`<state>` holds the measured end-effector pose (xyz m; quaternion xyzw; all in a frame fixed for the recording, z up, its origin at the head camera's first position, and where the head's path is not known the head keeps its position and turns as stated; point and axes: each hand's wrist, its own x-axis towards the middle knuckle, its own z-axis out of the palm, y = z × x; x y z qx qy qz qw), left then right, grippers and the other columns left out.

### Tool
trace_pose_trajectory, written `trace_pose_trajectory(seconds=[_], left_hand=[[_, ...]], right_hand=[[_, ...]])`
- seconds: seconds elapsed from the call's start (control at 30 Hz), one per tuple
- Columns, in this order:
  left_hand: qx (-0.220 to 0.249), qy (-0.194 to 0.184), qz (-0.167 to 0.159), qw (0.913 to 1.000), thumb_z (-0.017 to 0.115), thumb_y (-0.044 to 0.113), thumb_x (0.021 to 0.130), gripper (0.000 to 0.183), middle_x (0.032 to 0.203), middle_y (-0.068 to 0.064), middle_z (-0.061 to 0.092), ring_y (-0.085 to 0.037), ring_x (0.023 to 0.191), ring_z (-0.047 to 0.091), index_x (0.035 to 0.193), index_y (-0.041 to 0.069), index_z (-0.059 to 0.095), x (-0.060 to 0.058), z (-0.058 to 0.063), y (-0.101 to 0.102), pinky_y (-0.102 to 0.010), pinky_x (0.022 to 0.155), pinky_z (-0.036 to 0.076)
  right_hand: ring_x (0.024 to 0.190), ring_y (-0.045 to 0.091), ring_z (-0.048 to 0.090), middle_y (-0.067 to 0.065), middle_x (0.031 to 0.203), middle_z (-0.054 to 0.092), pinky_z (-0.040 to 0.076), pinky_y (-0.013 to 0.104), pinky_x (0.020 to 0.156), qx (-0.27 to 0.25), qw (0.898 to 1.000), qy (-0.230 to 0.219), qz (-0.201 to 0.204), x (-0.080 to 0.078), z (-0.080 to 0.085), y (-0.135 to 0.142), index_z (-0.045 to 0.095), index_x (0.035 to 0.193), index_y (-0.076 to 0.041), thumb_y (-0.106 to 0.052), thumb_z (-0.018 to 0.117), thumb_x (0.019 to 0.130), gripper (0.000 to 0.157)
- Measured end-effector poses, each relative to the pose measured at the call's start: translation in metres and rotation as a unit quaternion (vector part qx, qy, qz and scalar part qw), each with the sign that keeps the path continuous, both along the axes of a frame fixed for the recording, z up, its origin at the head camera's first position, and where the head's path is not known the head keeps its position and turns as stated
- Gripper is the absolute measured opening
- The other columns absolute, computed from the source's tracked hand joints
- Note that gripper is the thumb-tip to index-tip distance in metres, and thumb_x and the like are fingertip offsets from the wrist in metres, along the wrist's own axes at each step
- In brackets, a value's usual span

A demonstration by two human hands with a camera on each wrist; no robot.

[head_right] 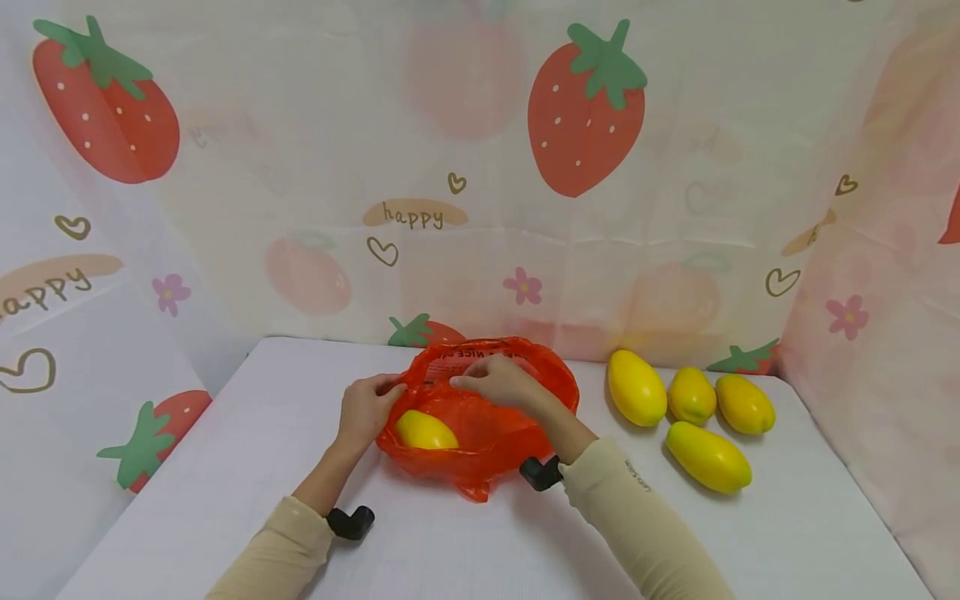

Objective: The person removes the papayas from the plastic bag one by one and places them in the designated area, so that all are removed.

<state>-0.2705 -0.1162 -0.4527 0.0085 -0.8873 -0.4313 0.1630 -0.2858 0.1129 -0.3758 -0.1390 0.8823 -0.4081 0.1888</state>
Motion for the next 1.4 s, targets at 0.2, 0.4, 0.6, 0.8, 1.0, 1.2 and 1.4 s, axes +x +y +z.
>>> trace_pose_trajectory(seconds=[0.2, 0.4, 0.6, 0.8, 1.0, 1.2, 1.4], left_hand=[[-0.002, 0.000, 0.000, 1.0000, 0.067, 0.016, 0.092, 0.024, 0.102, -0.014, 0.075, -0.026, 0.089, 0.067, 0.111, 0.003, 0.073, 0.000, 0.001, 0.001, -0.037, 0.084, 0.060], [-0.009, 0.002, 0.003, 1.0000, 0.068, 0.016, 0.092, 0.024, 0.102, -0.014, 0.075, -0.026, 0.090, 0.068, 0.111, 0.003, 0.073, 0.000, 0.000, 0.001, -0.038, 0.084, 0.060], [-0.002, -0.015, 0.002, 0.9999, 0.067, 0.017, 0.092, 0.025, 0.105, -0.013, 0.074, -0.026, 0.093, 0.069, 0.113, 0.004, 0.073, 0.000, 0.000, 0.001, -0.038, 0.085, 0.059], [0.001, -0.015, -0.001, 0.9999, 0.067, 0.017, 0.093, 0.025, 0.105, -0.014, 0.074, -0.027, 0.094, 0.070, 0.113, 0.004, 0.073, 0.000, 0.000, 0.001, -0.038, 0.086, 0.059], [0.003, -0.012, -0.004, 0.9999, 0.067, 0.017, 0.092, 0.025, 0.105, -0.014, 0.074, -0.027, 0.094, 0.070, 0.113, 0.003, 0.072, 0.001, 0.003, 0.000, -0.038, 0.086, 0.059], [0.002, -0.010, -0.004, 0.9999, 0.067, 0.016, 0.092, 0.024, 0.105, -0.015, 0.074, -0.029, 0.096, 0.070, 0.112, 0.003, 0.073, 0.001, 0.001, 0.000, -0.039, 0.086, 0.059], [0.007, -0.014, -0.004, 0.9999, 0.067, 0.018, 0.093, 0.025, 0.105, -0.013, 0.074, -0.028, 0.098, 0.070, 0.112, 0.004, 0.073, 0.000, 0.000, 0.000, -0.040, 0.087, 0.059]], right_hand=[[0.104, 0.034, 0.061, 0.012, 0.116, 0.067, 0.057, 0.042, 0.089, 0.013, 1.000, -0.004, -0.004, 0.001, -0.006, -0.012, 0.067, 0.121, -0.011, -0.040, 0.067, 0.090, 0.042], [0.096, 0.032, 0.062, 0.015, 0.113, 0.067, 0.058, 0.039, 0.083, 0.027, 1.000, -0.004, 0.007, 0.004, -0.015, -0.023, 0.067, 0.119, -0.008, -0.039, 0.068, 0.090, 0.043], [0.091, 0.024, 0.060, 0.010, 0.107, 0.067, 0.057, 0.035, 0.081, 0.060, 0.998, -0.002, 0.019, 0.008, -0.023, -0.037, 0.066, 0.117, -0.007, -0.042, 0.070, 0.087, 0.047], [0.100, 0.023, 0.058, 0.008, 0.114, 0.067, 0.055, 0.041, 0.091, 0.085, 0.996, -0.006, 0.013, 0.009, -0.028, -0.048, 0.065, 0.120, -0.006, -0.046, 0.073, 0.083, 0.055], [0.099, 0.023, 0.057, 0.009, 0.114, 0.066, 0.055, 0.039, 0.089, 0.097, 0.995, -0.009, 0.011, 0.008, -0.035, -0.055, 0.062, 0.123, -0.005, -0.047, 0.075, 0.081, 0.060], [0.103, 0.024, 0.056, 0.010, 0.118, 0.064, 0.054, 0.041, 0.092, 0.108, 0.994, -0.013, 0.011, 0.011, -0.038, -0.059, 0.060, 0.127, -0.005, -0.047, 0.078, 0.078, 0.067], [0.094, 0.021, 0.056, 0.006, 0.107, 0.065, 0.054, 0.038, 0.086, 0.123, 0.992, -0.009, 0.021, 0.013, -0.040, -0.063, 0.061, 0.125, -0.006, -0.048, 0.078, 0.077, 0.066]])
